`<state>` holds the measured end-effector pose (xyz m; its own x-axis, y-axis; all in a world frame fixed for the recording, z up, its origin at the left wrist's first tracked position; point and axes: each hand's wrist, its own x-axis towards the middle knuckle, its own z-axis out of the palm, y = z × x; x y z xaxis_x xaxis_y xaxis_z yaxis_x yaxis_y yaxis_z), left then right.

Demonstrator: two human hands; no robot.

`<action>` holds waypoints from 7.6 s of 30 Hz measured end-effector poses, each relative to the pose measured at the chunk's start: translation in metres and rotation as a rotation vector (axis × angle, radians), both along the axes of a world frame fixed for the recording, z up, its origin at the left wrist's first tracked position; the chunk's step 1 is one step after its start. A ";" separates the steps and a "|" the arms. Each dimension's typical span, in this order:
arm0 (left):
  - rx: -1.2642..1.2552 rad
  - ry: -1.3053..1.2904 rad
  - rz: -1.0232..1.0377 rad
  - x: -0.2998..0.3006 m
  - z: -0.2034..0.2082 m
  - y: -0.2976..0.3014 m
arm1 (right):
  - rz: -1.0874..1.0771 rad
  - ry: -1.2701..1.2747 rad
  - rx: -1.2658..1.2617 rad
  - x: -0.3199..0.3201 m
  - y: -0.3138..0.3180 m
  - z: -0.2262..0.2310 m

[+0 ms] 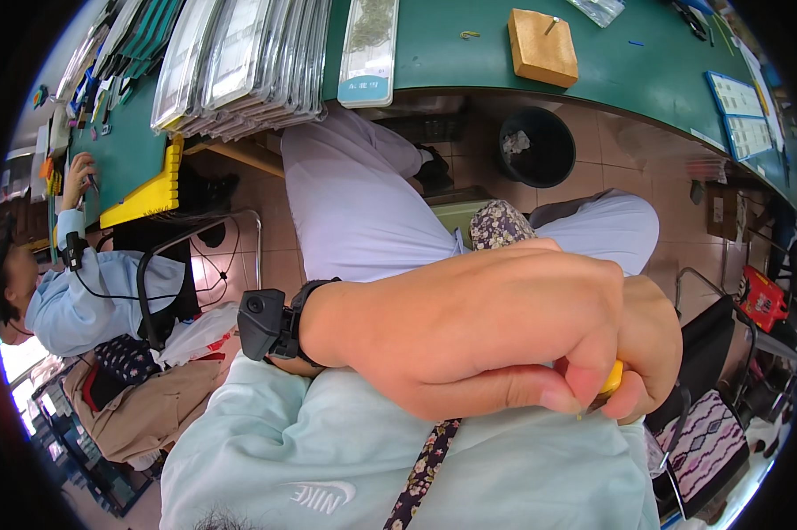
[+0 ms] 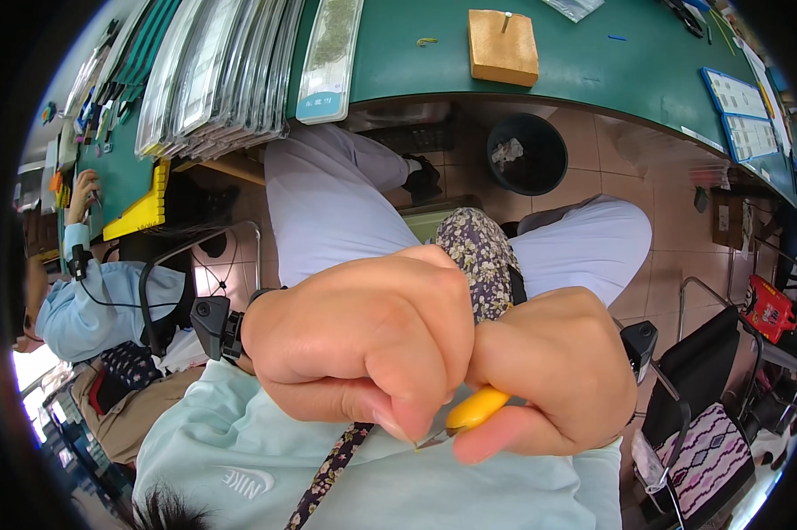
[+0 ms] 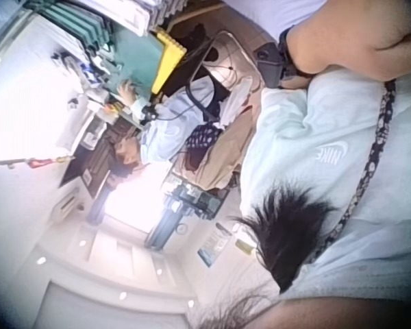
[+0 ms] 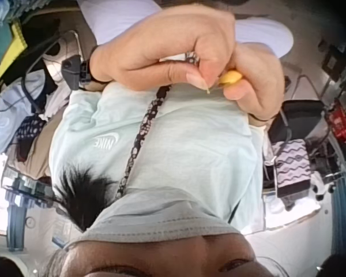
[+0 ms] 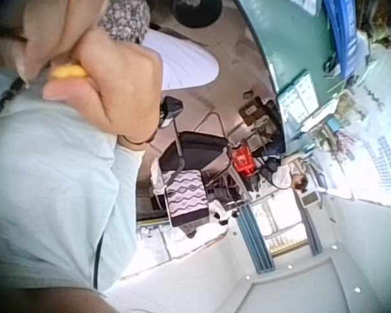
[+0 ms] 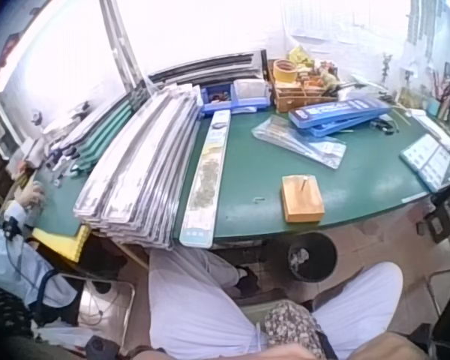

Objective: Peeling and assembling small components or film strips at a workbench in a workshop.

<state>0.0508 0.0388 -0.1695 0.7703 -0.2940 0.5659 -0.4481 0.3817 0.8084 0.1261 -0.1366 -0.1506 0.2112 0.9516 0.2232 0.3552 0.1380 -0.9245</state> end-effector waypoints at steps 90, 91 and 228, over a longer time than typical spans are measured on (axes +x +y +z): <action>0.187 0.018 0.308 -0.003 0.010 0.005 | -0.071 -0.236 0.173 0.020 -0.019 0.000; 0.189 0.019 0.311 -0.004 0.011 0.006 | -0.068 -0.234 0.175 0.020 -0.018 0.000; 0.166 -0.256 0.960 -0.005 0.011 -0.024 | -0.644 -0.894 0.293 -0.015 0.007 -0.014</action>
